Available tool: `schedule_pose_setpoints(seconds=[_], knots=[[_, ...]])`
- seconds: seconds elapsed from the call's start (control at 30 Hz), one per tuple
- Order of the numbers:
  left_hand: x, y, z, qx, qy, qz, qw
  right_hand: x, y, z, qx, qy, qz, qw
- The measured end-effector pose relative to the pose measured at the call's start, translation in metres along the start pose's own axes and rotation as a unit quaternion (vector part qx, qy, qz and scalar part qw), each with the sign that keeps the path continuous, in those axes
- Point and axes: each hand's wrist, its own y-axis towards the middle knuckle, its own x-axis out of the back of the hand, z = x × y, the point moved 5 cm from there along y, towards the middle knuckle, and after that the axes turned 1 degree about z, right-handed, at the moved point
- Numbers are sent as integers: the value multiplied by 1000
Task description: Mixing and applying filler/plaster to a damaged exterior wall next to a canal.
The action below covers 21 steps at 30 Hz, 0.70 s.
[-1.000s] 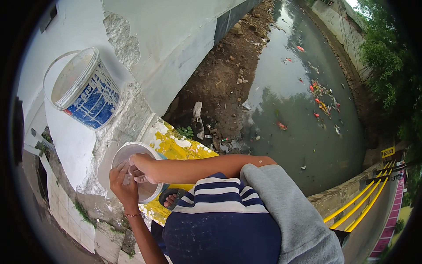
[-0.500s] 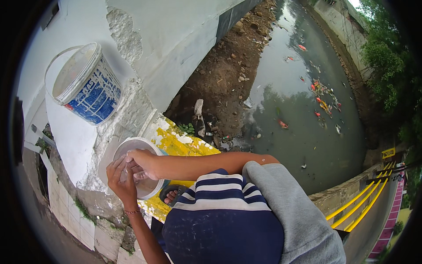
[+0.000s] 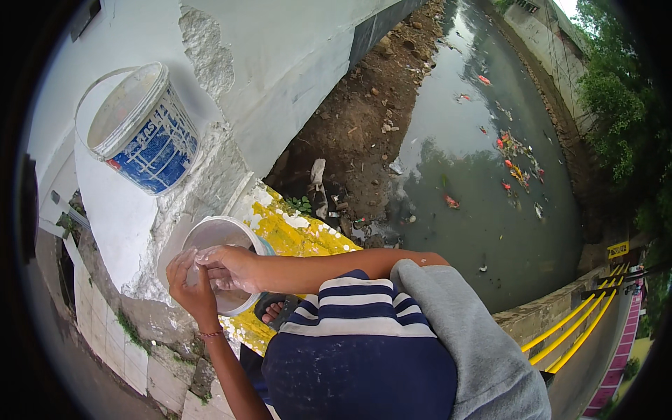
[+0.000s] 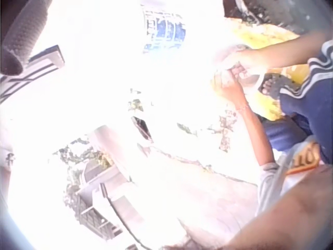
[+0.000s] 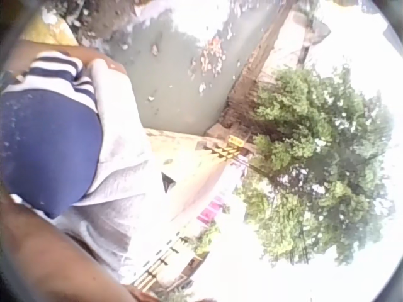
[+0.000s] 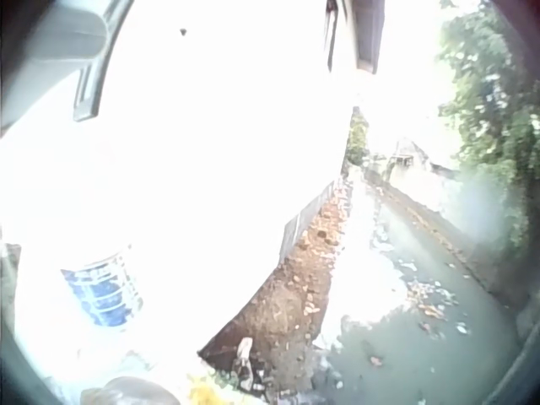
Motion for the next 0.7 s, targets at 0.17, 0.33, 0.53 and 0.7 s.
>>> schedule_pose_setpoints(seconds=[0.17, 0.33, 0.53, 0.7], knots=[[1, 1, -8, -20, 10, 6, 1000, 4, -5, 7, -9, -9, -38, 999], [1, -1, -7, -23, -4, 17, 1000, 7, -4, 4, -15, 14, -30, 999], [-4, 5, -15, -38, 16, 52, 998, 11, -6, 8, -34, 8, -52, 998], [-4, 8, -16, -33, -53, 88, 994, 14, -4, 7, -23, 4, -15, 1000]])
